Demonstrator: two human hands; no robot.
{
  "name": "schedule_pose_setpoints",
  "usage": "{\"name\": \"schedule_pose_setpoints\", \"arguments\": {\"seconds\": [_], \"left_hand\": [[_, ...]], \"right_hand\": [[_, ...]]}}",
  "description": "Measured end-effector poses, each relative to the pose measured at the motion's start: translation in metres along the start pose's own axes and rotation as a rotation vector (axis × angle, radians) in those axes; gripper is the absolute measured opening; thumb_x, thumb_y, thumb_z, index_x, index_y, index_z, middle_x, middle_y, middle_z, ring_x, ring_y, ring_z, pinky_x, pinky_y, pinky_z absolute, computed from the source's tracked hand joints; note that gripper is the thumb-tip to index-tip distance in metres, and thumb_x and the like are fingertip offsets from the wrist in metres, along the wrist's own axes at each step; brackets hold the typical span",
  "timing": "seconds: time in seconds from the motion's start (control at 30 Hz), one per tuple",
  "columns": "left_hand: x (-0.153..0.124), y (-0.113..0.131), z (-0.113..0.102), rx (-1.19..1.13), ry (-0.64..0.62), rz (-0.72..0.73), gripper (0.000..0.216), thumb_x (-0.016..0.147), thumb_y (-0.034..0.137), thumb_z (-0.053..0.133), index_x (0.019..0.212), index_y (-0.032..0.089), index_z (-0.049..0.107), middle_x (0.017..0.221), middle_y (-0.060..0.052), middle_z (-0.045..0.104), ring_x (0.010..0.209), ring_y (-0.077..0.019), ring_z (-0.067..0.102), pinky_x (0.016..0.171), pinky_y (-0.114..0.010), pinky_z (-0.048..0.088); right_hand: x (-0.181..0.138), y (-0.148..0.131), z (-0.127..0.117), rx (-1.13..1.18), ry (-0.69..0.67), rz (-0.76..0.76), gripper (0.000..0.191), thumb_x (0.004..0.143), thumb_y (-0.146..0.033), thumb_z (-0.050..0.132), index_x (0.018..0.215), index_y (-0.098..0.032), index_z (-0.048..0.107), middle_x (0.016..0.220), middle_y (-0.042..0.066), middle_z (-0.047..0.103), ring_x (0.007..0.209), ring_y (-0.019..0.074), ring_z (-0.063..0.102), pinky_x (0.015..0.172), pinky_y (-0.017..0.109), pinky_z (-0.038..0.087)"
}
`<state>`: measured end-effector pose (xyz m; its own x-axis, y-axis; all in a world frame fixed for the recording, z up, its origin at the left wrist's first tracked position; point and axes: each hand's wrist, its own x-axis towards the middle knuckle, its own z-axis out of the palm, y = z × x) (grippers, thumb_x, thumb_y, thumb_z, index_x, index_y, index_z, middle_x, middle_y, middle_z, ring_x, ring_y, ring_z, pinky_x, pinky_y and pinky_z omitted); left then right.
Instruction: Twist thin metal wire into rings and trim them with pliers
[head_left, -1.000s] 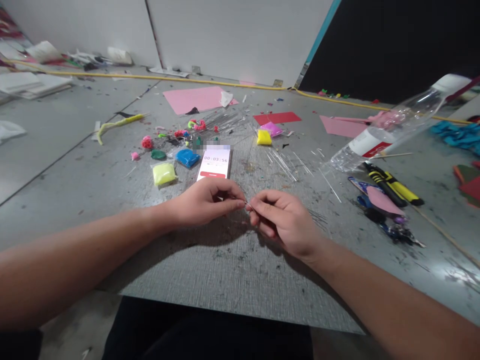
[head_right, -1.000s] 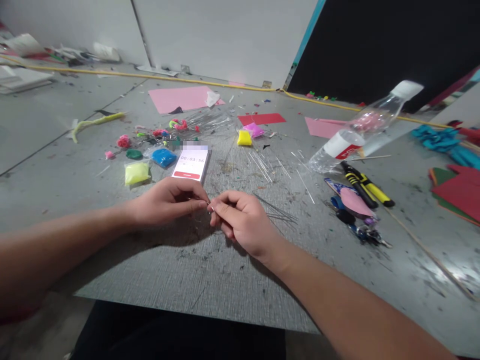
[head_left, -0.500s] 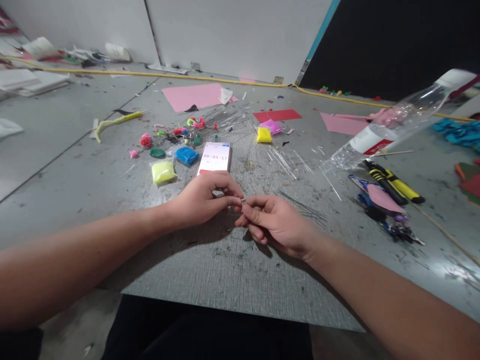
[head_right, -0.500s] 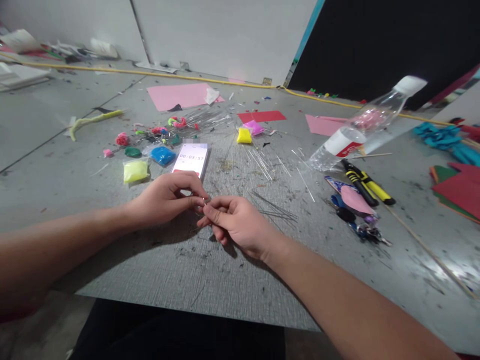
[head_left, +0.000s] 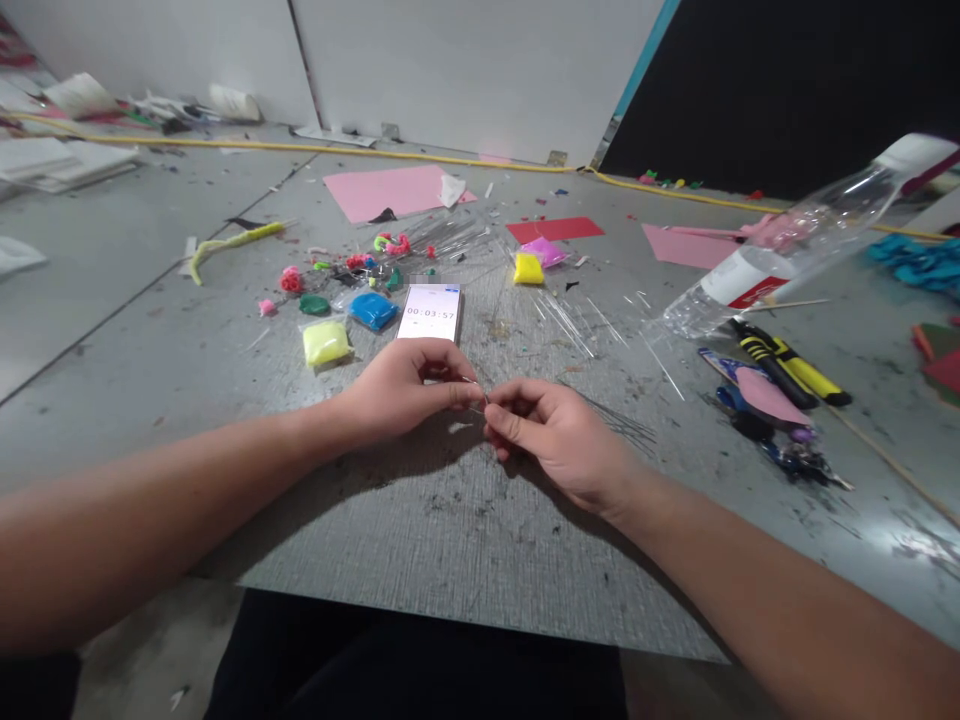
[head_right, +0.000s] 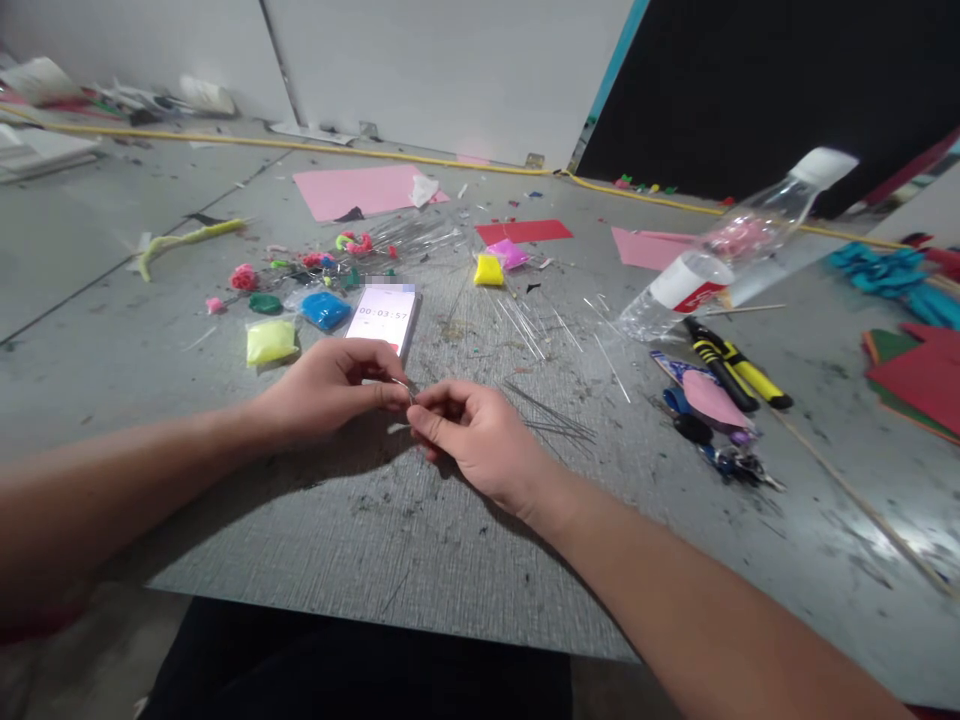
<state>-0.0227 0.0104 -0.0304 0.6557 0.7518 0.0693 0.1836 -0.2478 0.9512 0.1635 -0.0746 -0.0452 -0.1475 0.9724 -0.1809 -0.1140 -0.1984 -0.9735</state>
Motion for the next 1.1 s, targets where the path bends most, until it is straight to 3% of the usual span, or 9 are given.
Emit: {"name": "schedule_pose_setpoints", "arguments": {"seconds": [0.17, 0.47, 0.6, 0.77, 0.87, 0.93, 1.03, 1.1], "left_hand": [[-0.0021, 0.0009, 0.0007, -0.133, -0.114, -0.025, 0.017, 0.083, 0.023, 0.077, 0.081, 0.015, 0.063, 0.072, 0.0, 0.068, 0.068, -0.0118, 0.067, 0.065, -0.024, 0.053], [-0.004, 0.0021, 0.0033, -0.284, -0.162, -0.069, 0.019, 0.083, 0.021, 0.078, 0.082, 0.013, 0.06, 0.071, 0.0, 0.069, 0.068, -0.0109, 0.069, 0.066, -0.022, 0.056], [-0.0055, 0.0017, 0.0039, -0.271, -0.206, -0.075, 0.022, 0.084, 0.024, 0.078, 0.081, 0.014, 0.058, 0.071, -0.002, 0.071, 0.065, -0.0125, 0.07, 0.062, -0.023, 0.057], [-0.0066, 0.0016, 0.0063, -0.303, -0.192, -0.071, 0.022, 0.085, 0.022, 0.078, 0.08, 0.015, 0.058, 0.071, -0.001, 0.071, 0.066, -0.0121, 0.071, 0.065, -0.025, 0.059], [-0.0063, 0.0016, 0.0064, -0.346, -0.197, -0.044, 0.021, 0.087, 0.022, 0.076, 0.08, 0.015, 0.058, 0.073, -0.002, 0.071, 0.065, -0.011, 0.069, 0.065, -0.025, 0.059], [-0.0057, 0.0016, 0.0052, -0.36, -0.198, -0.036, 0.02, 0.088, 0.023, 0.076, 0.081, 0.015, 0.059, 0.073, -0.002, 0.072, 0.065, -0.0106, 0.069, 0.065, -0.024, 0.059], [-0.0044, 0.0017, 0.0029, -0.359, -0.191, -0.023, 0.022, 0.087, 0.025, 0.078, 0.082, 0.014, 0.059, 0.074, -0.002, 0.072, 0.065, -0.01, 0.069, 0.064, -0.023, 0.059], [-0.0038, 0.0017, 0.0019, -0.361, -0.191, -0.002, 0.024, 0.087, 0.026, 0.079, 0.081, 0.014, 0.059, 0.075, -0.002, 0.072, 0.065, -0.0095, 0.069, 0.064, -0.021, 0.059]], "right_hand": [[0.001, -0.0035, -0.0035, -0.209, -0.015, -0.149, 0.034, 0.08, -0.049, 0.081, 0.082, -0.018, 0.066, 0.073, -0.001, 0.063, 0.061, 0.0108, 0.056, 0.059, 0.029, 0.049], [-0.0057, 0.0028, -0.0014, -0.485, 0.055, -0.386, 0.014, 0.096, -0.035, 0.062, 0.093, -0.021, 0.062, 0.087, 0.004, 0.067, 0.075, 0.0162, 0.064, 0.065, 0.032, 0.052], [-0.0044, 0.0045, -0.0048, -0.693, 0.169, -0.561, 0.009, 0.097, -0.027, 0.059, 0.091, -0.022, 0.061, 0.087, 0.004, 0.065, 0.079, 0.0174, 0.063, 0.071, 0.034, 0.052], [-0.0036, 0.0029, -0.0048, -0.807, 0.285, -0.677, 0.007, 0.093, -0.019, 0.06, 0.086, -0.02, 0.062, 0.078, 0.002, 0.059, 0.069, 0.0151, 0.059, 0.063, 0.03, 0.048], [-0.0025, 0.0013, -0.005, -0.773, 0.264, -0.638, 0.007, 0.092, -0.022, 0.06, 0.086, -0.02, 0.064, 0.077, 0.002, 0.061, 0.07, 0.0154, 0.058, 0.065, 0.032, 0.046], [-0.0012, 0.0004, -0.0058, -0.675, 0.17, -0.52, 0.013, 0.093, -0.027, 0.059, 0.085, -0.02, 0.065, 0.075, 0.002, 0.062, 0.068, 0.0151, 0.057, 0.064, 0.032, 0.045], [0.0006, -0.0005, -0.0062, -0.382, -0.002, -0.26, 0.023, 0.095, -0.039, 0.059, 0.083, -0.02, 0.064, 0.062, -0.003, 0.056, 0.056, 0.0124, 0.05, 0.055, 0.029, 0.039], [0.0005, -0.001, -0.0051, -0.135, -0.097, -0.138, 0.027, 0.093, -0.046, 0.065, 0.085, -0.02, 0.065, 0.065, -0.003, 0.058, 0.054, 0.0105, 0.046, 0.052, 0.028, 0.036]]}}
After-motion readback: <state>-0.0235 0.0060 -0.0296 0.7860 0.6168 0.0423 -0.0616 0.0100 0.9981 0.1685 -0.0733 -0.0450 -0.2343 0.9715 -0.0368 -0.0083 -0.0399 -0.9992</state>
